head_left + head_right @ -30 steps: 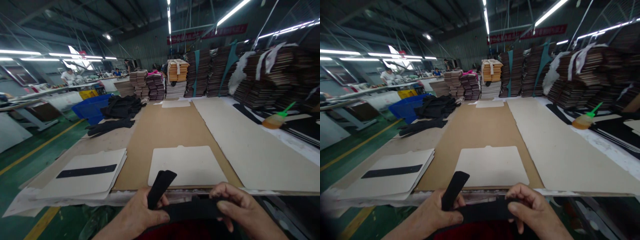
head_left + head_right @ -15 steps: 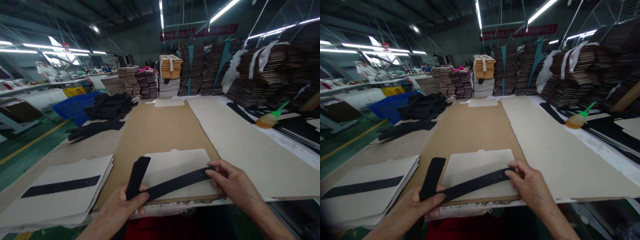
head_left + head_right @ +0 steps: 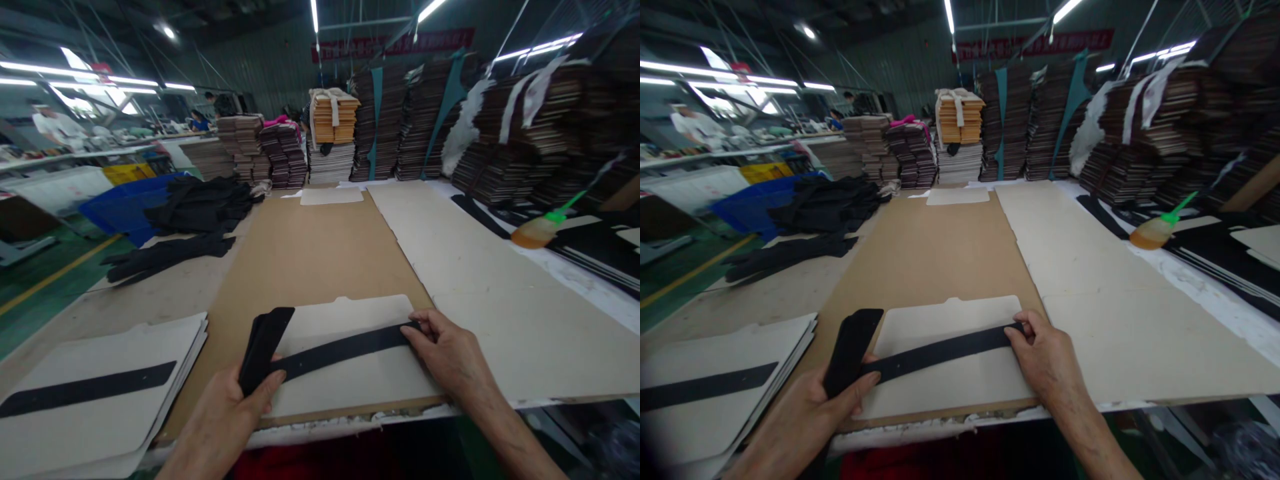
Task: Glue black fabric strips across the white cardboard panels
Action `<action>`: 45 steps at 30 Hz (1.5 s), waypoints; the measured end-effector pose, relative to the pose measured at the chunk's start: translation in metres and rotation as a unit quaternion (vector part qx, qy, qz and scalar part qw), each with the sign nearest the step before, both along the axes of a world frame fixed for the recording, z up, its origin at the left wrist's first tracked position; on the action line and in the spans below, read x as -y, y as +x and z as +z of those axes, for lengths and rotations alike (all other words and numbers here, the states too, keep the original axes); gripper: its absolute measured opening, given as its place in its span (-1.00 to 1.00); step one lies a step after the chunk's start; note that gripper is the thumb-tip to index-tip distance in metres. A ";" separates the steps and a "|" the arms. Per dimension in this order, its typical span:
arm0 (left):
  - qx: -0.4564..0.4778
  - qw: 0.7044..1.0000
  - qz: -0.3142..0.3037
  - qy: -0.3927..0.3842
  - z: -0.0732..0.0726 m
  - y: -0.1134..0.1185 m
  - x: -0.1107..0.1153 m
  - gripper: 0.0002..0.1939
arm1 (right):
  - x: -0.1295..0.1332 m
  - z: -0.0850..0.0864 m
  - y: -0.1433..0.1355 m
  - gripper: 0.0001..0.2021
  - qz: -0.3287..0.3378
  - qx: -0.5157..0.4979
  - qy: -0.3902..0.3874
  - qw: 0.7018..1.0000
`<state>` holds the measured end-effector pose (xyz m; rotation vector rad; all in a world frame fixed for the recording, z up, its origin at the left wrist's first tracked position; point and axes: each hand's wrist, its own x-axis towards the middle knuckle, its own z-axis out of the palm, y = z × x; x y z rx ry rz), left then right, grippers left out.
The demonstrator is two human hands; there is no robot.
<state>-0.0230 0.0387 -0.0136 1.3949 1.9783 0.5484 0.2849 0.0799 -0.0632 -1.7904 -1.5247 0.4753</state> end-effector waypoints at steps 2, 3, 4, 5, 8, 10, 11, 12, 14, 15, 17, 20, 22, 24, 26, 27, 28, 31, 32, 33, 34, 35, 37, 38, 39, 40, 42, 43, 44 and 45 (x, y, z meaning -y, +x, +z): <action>-0.026 1.000 -0.007 0.013 0.001 0.001 -0.002 -0.47 | -0.001 0.000 0.000 -0.71 0.001 -0.001 -0.002 1.000; -0.039 0.999 -0.011 0.016 0.002 0.001 -0.002 -0.49 | -0.002 0.000 0.000 -0.71 0.001 -0.003 -0.004 1.000; -0.050 0.998 -0.015 0.019 0.003 0.002 -0.003 -0.50 | -0.002 -0.001 0.001 -0.71 0.001 -0.003 -0.006 1.000; -0.056 0.998 -0.017 0.023 0.005 0.003 -0.003 -0.51 | -0.002 -0.001 0.001 -0.71 0.001 -0.001 -0.006 1.000; -0.049 0.998 -0.018 0.031 0.006 0.004 -0.005 -0.53 | -0.003 -0.003 0.001 -0.71 0.002 0.008 -0.003 1.000; -0.040 0.998 -0.020 0.037 0.004 0.004 -0.007 -0.54 | -0.003 -0.002 0.000 -0.71 0.001 0.012 -0.002 1.000; -0.038 0.998 -0.021 0.038 0.002 0.004 -0.008 -0.54 | -0.003 -0.002 0.000 -0.71 -0.001 0.014 -0.002 1.000; -0.037 0.998 -0.022 0.037 0.001 0.003 -0.009 -0.53 | -0.003 -0.002 0.000 -0.71 -0.004 0.015 -0.002 1.000; -0.039 0.998 -0.024 0.035 -0.002 0.003 -0.010 -0.53 | -0.003 -0.001 -0.001 -0.71 -0.007 0.020 0.000 1.000; -0.042 0.998 -0.025 0.036 -0.002 0.004 -0.010 -0.54 | -0.003 -0.001 -0.002 -0.70 -0.006 0.023 -0.001 1.000; -0.050 0.997 -0.030 0.042 -0.002 0.004 -0.010 -0.57 | -0.003 -0.001 -0.003 -0.70 -0.004 0.032 -0.002 0.999; -0.048 0.997 -0.029 0.052 0.000 0.006 -0.009 -0.61 | -0.002 -0.001 -0.004 -0.70 -0.001 0.044 0.005 0.999; -0.042 0.997 -0.029 0.054 0.001 0.006 -0.010 -0.61 | -0.002 -0.001 -0.005 -0.72 -0.001 0.051 0.013 0.999; -0.039 0.997 -0.033 0.053 0.000 0.005 -0.012 -0.60 | -0.002 -0.001 -0.005 -0.73 -0.002 0.061 0.014 0.998; -0.039 0.997 -0.036 0.051 -0.001 0.004 -0.014 -0.58 | -0.002 -0.001 -0.005 -0.74 -0.003 0.074 0.007 0.997; -0.038 0.997 -0.036 0.050 -0.002 0.003 -0.015 -0.58 | -0.001 -0.002 -0.006 -0.75 -0.001 0.083 0.001 0.997; -0.037 0.997 -0.036 0.050 -0.003 0.003 -0.016 -0.58 | -0.001 -0.003 -0.006 -0.75 0.002 0.092 -0.002 0.996; -0.029 0.997 -0.043 0.054 -0.003 0.003 -0.013 -0.59 | 0.000 -0.009 -0.005 -0.75 0.023 0.136 0.029 0.990; -0.022 0.997 -0.050 0.056 -0.002 0.004 -0.009 -0.61 | 0.001 -0.012 -0.004 -0.74 0.032 0.155 0.052 0.986; -0.014 0.996 -0.060 0.059 0.000 0.004 -0.005 -0.64 | 0.002 -0.016 -0.002 -0.73 0.037 0.173 0.076 0.981; -0.003 0.995 -0.072 0.062 0.003 0.005 0.000 -0.67 | 0.002 -0.020 0.001 -0.72 0.040 0.188 0.099 0.976; 0.007 0.994 -0.083 0.067 0.006 0.005 0.004 -0.71 | 0.002 -0.025 0.005 -0.71 0.040 0.199 0.116 0.972; 0.031 0.990 -0.114 0.073 0.010 0.004 0.012 -0.76 | 0.000 -0.036 0.014 -0.69 0.059 0.211 0.128 0.967; 0.045 0.987 -0.139 0.070 0.012 0.003 0.015 -0.77 | -0.001 -0.042 0.018 -0.67 0.076 0.214 0.131 0.965; 0.057 0.983 -0.162 0.063 0.013 0.002 0.016 -0.78 | -0.003 -0.048 0.022 -0.66 0.095 0.216 0.133 0.963; 0.064 0.981 -0.177 0.051 0.014 0.000 0.017 -0.78 | -0.005 -0.053 0.026 -0.64 0.107 0.217 0.136 0.961; 0.050 0.985 -0.165 0.027 0.013 -0.002 0.015 -0.79 | -0.008 -0.062 0.030 -0.62 0.105 0.213 0.145 0.960; 0.031 0.990 -0.138 0.020 0.012 -0.003 0.013 -0.79 | -0.009 -0.065 0.031 -0.61 0.095 0.206 0.150 0.962; 0.011 0.994 -0.107 0.018 0.010 -0.003 0.011 -0.79 | -0.010 -0.068 0.032 -0.60 0.081 0.189 0.149 0.967; -0.005 0.996 -0.085 0.020 0.008 -0.003 0.008 -0.79 | -0.011 -0.070 0.033 -0.60 0.069 0.169 0.144 0.972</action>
